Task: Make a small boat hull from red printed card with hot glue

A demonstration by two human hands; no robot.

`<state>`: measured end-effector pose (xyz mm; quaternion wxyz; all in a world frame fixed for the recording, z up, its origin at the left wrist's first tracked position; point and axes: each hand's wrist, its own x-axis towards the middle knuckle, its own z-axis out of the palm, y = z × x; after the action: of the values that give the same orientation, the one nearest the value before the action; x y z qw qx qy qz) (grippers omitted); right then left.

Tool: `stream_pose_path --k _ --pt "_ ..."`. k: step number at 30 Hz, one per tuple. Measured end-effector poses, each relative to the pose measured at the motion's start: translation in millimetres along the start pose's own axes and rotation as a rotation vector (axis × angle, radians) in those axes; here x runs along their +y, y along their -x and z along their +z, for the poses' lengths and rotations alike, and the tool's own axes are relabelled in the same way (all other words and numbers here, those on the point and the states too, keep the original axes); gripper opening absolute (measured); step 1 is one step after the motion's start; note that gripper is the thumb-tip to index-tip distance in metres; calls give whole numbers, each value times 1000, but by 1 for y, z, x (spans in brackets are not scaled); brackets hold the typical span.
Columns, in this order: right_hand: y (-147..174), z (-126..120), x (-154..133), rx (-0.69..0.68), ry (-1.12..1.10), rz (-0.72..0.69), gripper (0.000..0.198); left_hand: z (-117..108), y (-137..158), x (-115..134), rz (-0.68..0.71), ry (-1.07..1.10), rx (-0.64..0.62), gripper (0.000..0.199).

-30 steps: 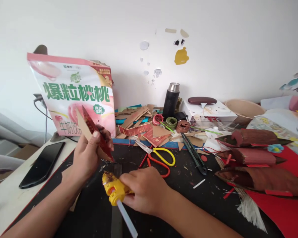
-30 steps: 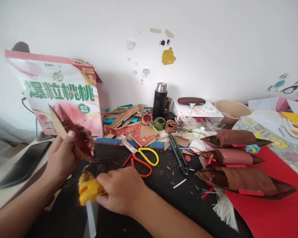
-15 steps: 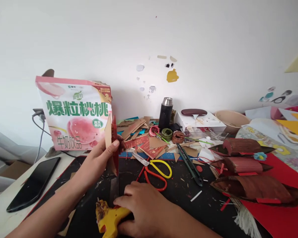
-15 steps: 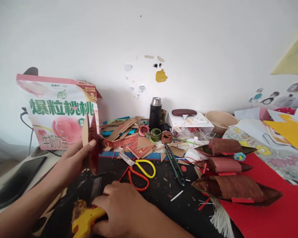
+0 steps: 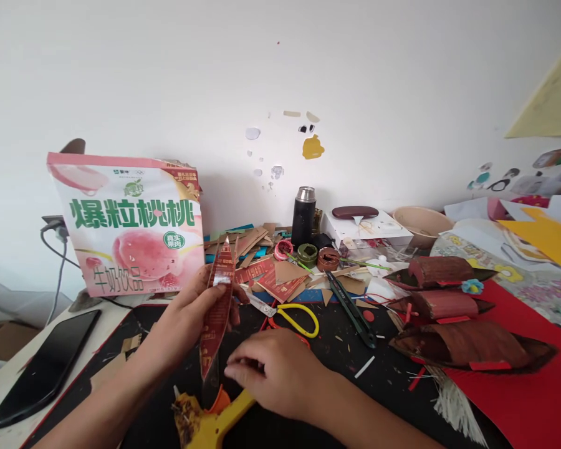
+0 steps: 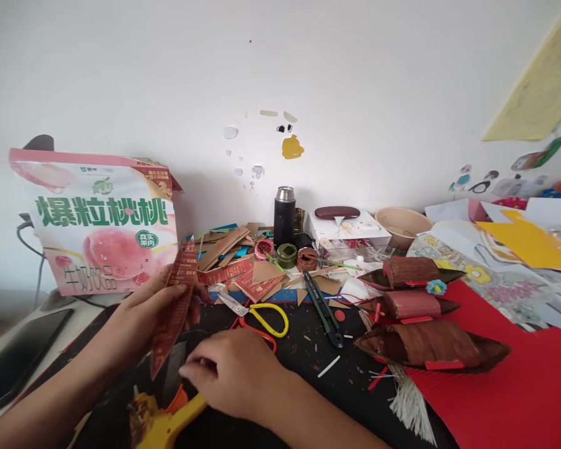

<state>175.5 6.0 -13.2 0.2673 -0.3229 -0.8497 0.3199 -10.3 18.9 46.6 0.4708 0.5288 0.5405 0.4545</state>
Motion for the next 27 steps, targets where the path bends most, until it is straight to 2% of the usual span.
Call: stream_pose_path --k 3,6,9,11,13,18,22,24,27 --pt "-2 -8 0 199 -131 109 26 4 1 -3 34 -19 15 30" --pt "-3 -12 5 316 -341 190 30 7 1 -7 33 -22 13 34" --pt "-4 -11 9 378 -431 227 34 12 4 -8 9 -71 -20 35" --pt "-5 -11 11 415 -438 232 36 16 7 -9 52 -144 -12 34" --pt "-6 -12 11 451 -409 245 36 20 10 -13 85 -201 -24 35" --pt "-6 -19 7 483 -253 241 29 27 18 -28 53 -240 -103 37" --pt "-6 -22 5 505 -133 217 20 29 22 -27 84 -330 -148 34" --pt "-6 -21 6 513 -71 207 19 28 23 -22 156 -478 -111 33" --pt "-5 -18 6 517 13 199 17 25 22 -17 387 -776 40 29"
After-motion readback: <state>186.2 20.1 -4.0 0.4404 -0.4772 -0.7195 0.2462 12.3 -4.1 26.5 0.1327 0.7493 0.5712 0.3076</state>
